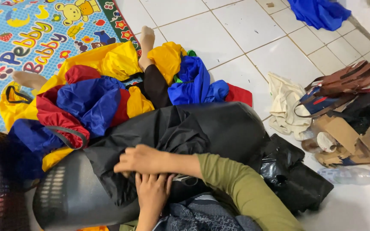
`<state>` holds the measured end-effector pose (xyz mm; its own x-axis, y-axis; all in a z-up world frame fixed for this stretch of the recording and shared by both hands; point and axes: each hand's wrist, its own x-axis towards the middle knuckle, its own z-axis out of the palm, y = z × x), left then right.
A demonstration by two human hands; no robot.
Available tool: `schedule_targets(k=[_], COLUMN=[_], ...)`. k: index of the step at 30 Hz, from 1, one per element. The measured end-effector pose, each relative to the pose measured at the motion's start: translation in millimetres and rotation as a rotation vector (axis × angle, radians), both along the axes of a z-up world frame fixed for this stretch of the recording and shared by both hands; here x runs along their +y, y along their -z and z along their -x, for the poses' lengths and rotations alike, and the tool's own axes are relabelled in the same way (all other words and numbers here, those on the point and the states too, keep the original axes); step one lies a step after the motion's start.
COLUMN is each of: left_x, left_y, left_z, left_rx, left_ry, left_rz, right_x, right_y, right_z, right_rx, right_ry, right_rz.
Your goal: Processing and cleaning fabric covers using a sponge and scissors before sorting them.
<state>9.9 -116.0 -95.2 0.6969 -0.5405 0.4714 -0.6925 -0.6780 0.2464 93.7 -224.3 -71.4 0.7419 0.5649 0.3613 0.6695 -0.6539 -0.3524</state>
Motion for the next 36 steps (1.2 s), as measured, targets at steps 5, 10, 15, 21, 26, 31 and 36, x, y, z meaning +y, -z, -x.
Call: schedule_targets(k=[5, 10, 15, 21, 26, 31, 36], left_x=[-1, 1, 1, 0, 1, 1, -1], left_y=[0, 8, 3, 0, 9, 25, 23], left_z=[-1, 0, 2, 2, 7, 12, 18], left_rx=[0.064, 0.052, 0.052, 0.073, 0.039, -0.056, -0.255], left_ry=[-0.035, -0.020, -0.053, -0.041, -0.052, -0.055, 0.007], left_rz=[-0.035, 0.036, -0.073, -0.021, -0.004, -0.039, 0.055], right_x=[-10, -35, -95, -76, -118, -120, -108], right_y=[-8, -24, -17, -64, -31, -43, -25], right_z=[-20, 28, 22, 83, 105, 136, 159], right_rx=[-0.107, 0.258, -0.195, 0.019, -0.005, 0.068, 0.208], right_ry=[0.294, 0.050, 0.833, 0.474, 0.820, 1.022, 1.072], right_rz=[-0.084, -0.164, 0.121, -0.081, -0.011, -0.514, -0.680])
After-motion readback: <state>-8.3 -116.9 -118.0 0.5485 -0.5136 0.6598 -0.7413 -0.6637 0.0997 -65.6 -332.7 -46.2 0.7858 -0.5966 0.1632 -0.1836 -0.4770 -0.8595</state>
